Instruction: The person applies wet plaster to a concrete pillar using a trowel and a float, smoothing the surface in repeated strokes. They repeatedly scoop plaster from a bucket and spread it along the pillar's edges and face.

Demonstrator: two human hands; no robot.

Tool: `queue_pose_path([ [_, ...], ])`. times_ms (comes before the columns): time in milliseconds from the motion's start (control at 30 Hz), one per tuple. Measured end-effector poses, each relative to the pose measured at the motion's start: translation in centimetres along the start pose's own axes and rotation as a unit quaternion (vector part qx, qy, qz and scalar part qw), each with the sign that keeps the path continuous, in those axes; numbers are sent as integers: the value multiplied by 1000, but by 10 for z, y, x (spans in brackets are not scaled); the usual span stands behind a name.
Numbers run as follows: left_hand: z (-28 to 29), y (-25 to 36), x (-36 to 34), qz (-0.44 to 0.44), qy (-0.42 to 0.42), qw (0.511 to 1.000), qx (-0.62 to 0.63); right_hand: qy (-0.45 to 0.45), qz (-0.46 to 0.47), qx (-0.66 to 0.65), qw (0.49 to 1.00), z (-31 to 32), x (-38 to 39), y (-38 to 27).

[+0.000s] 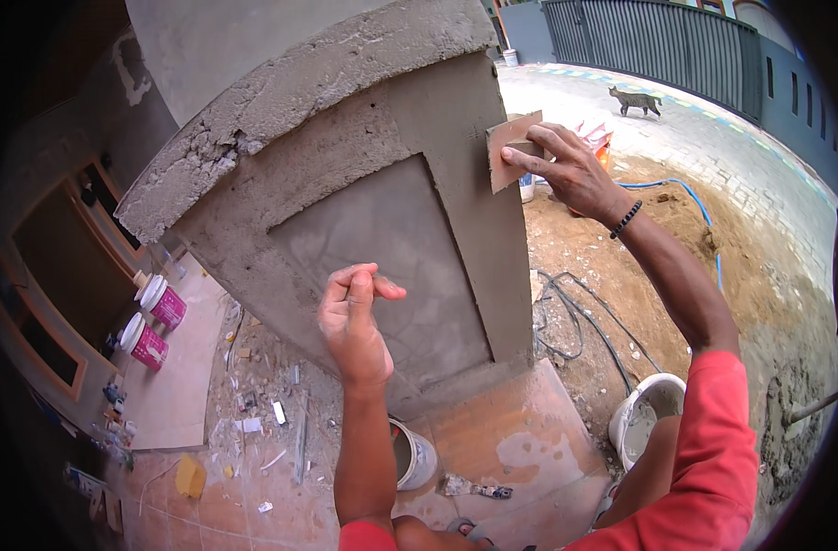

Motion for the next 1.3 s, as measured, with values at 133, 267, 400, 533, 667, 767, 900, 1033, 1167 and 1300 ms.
queue_pose_path([
  [133, -6, -2, 2, -2, 0, 1000, 18, -79, -105, 18, 991, -3, 67, 31],
  [267, -6, 1, 0, -16, -8, 1000, 9, 1, -207, -58, 977, 30, 59, 14],
  [400, -5, 1, 1, -1, -5, 1000, 3, -25, -200, -47, 978, 54, -15, -27],
  [533, -15, -5, 2, -5, -23, 1000, 18, -71, -260, -27, 963, 33, -47, -56],
  [667, -25, 3, 2, -19, -39, 998, 39, -48, -262, -54, 962, -10, 7, -104],
  [767, -25, -3, 8, -12, -30, 999, 44, -182, -239, -114, 947, -23, 81, -155],
  [900, -11, 11, 7, -24, -26, 999, 25, -174, -258, -170, 935, 17, 54, -145],
  [1033, -5, 14, 6, -35, -20, 999, 29, -48, -250, -73, 964, 48, -39, -75],
  [1167, -19, 11, 9, -35, -36, 998, 32, -74, -236, 0, 969, 45, -91, -30],
  [1300, -22, 4, 6, -38, -39, 998, 22, -104, -271, -33, 956, 24, -52, -71],
])
Point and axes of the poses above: each hand's wrist, its own x-axis away from the middle knuckle, its own z-axis out of the back of the hand, y = z × x, the point moved 1 cm from there along -x, towards the middle knuckle, and after that the axes turned 8 degrees about z, right-handed, at the moved point
